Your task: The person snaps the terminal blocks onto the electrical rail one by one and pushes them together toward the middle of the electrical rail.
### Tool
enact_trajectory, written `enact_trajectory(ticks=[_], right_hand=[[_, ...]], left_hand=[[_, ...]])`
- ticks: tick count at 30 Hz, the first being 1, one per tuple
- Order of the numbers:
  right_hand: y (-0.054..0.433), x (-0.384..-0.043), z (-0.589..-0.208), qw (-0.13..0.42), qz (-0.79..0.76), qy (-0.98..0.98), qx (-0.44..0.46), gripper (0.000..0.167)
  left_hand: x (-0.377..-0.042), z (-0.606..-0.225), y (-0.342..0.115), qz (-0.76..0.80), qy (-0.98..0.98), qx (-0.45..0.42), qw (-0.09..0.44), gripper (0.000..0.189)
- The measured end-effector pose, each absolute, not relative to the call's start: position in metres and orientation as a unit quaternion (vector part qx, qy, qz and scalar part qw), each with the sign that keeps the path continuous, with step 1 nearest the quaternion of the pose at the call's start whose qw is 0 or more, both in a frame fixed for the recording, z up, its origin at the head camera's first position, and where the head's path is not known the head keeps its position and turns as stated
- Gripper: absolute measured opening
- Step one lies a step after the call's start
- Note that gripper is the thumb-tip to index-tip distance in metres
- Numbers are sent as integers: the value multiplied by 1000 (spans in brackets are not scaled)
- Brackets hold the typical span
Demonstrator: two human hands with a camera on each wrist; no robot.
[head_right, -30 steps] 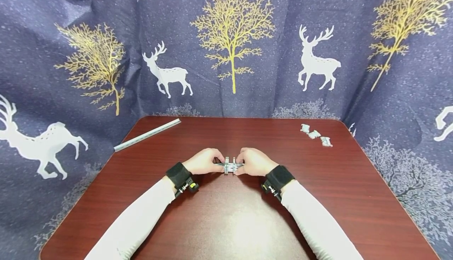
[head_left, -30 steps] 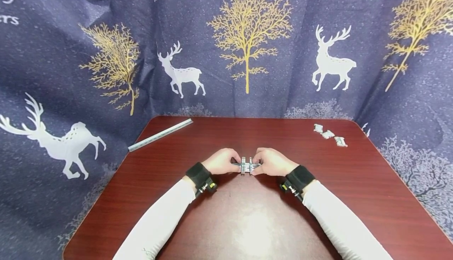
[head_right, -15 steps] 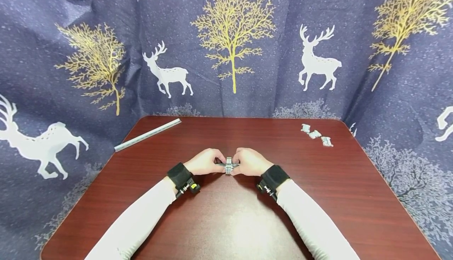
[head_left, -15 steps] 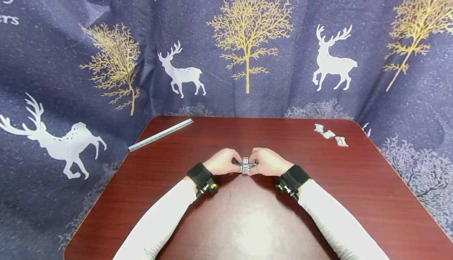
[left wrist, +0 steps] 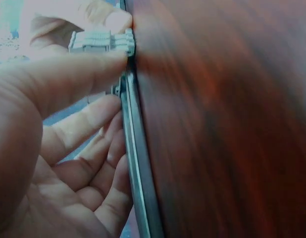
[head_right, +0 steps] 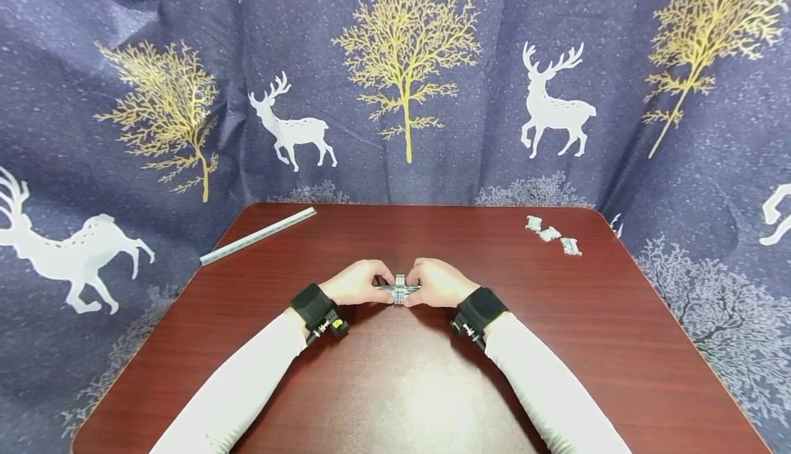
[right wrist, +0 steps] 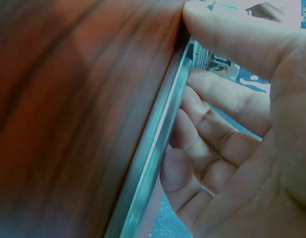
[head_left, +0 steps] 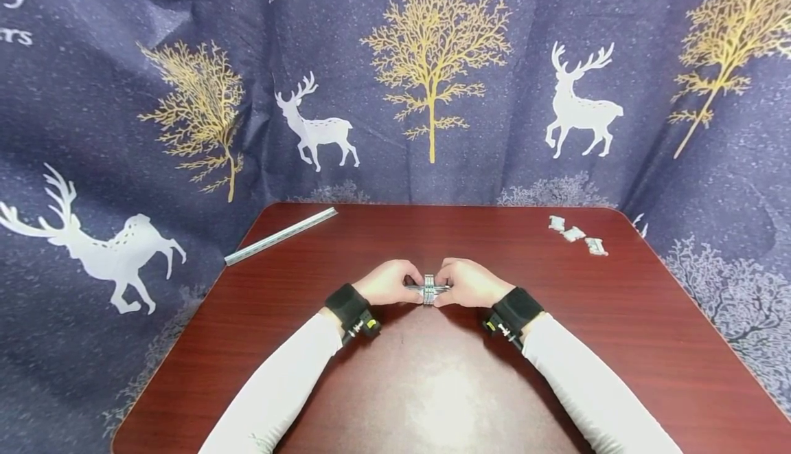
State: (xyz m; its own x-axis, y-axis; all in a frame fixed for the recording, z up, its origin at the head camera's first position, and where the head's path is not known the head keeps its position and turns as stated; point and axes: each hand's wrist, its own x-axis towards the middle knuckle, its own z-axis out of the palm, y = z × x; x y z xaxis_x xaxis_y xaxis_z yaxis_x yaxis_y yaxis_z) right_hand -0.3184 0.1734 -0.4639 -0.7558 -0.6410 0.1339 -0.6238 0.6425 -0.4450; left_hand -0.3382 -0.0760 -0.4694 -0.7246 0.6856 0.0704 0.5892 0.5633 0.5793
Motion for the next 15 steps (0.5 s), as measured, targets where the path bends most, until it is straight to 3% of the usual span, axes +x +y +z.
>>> enact_trajectory(ticks=[8,15], right_hand=[[185,-319,-463,45,-224,916,-331,22],[207,-317,-459,62,-219,924,-306,35]], left_hand=[[-339,-469,-97,273,892,352,79,37],[-341,-468,-134,268,897,342,79,44]])
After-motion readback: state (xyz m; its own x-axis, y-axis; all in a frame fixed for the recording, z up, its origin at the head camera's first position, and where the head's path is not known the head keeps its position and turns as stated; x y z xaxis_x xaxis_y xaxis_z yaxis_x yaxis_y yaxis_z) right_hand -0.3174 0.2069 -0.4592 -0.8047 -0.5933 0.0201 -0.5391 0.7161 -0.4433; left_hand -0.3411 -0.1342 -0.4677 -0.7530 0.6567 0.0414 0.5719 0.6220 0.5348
